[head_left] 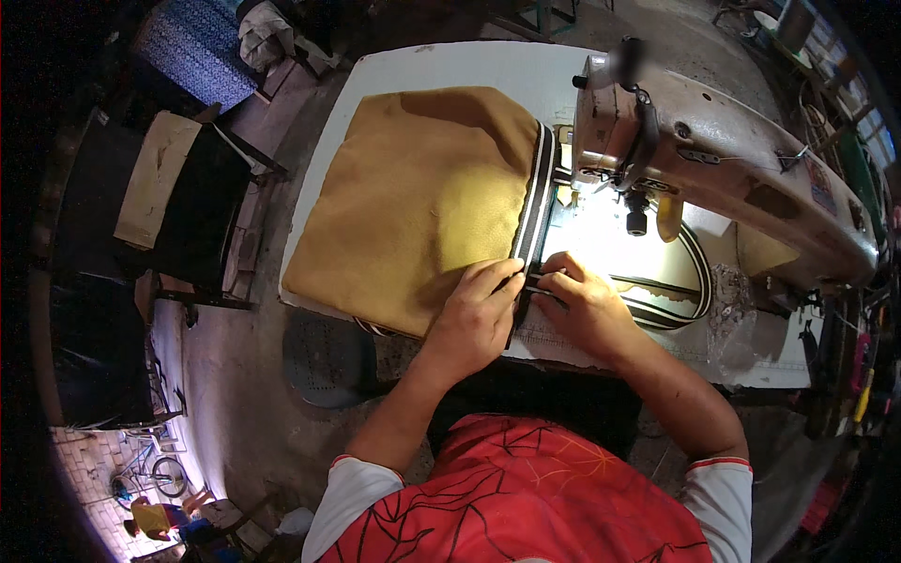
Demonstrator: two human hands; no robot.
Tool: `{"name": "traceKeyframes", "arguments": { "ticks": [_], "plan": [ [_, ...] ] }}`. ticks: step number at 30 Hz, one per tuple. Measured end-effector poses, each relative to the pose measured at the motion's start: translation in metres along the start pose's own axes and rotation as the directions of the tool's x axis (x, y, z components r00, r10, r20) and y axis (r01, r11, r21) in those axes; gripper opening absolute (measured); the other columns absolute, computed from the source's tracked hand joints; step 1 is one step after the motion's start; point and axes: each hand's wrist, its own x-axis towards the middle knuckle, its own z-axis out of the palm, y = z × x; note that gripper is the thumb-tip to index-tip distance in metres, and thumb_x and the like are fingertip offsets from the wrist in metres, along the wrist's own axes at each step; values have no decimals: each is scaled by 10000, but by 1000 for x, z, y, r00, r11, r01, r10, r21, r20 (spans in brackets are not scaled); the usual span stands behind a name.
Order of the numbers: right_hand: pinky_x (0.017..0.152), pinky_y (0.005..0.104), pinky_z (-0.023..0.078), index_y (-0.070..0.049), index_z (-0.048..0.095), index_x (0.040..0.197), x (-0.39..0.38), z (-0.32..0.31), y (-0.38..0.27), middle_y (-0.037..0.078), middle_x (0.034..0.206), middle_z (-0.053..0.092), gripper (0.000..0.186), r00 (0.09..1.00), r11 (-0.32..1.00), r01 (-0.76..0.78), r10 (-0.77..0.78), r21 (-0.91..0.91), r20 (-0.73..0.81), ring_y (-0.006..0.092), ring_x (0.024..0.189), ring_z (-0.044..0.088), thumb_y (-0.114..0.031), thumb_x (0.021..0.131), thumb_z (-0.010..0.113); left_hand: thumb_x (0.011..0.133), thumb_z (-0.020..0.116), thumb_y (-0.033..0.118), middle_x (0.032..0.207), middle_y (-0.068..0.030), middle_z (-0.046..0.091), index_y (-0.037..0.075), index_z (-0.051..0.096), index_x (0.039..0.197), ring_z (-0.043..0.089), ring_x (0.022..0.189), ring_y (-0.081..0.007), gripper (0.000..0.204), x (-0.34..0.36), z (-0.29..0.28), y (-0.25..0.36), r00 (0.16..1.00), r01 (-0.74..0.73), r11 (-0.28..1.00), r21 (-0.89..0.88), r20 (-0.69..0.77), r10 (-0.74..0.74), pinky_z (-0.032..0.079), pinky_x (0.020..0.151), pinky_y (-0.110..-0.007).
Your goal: Sewing a leather bag using an industrial sewing machine.
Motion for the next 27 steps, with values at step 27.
{"name": "traceKeyframes", "arguments": {
  "ticks": [27],
  "plan": [
    [769, 372, 537, -87, 679, 1081, 0, -13, -3, 69, 1080, 599, 283, 989, 976, 128, -112, -179, 94, 271, 954, 612, -69, 799, 700, 842, 565, 30, 1255, -133, 533, -17, 614, 1152, 514, 1149, -306, 318, 9, -20, -21, 937, -255, 949, 184, 290, 196, 416, 1027, -386]
  ]
}}
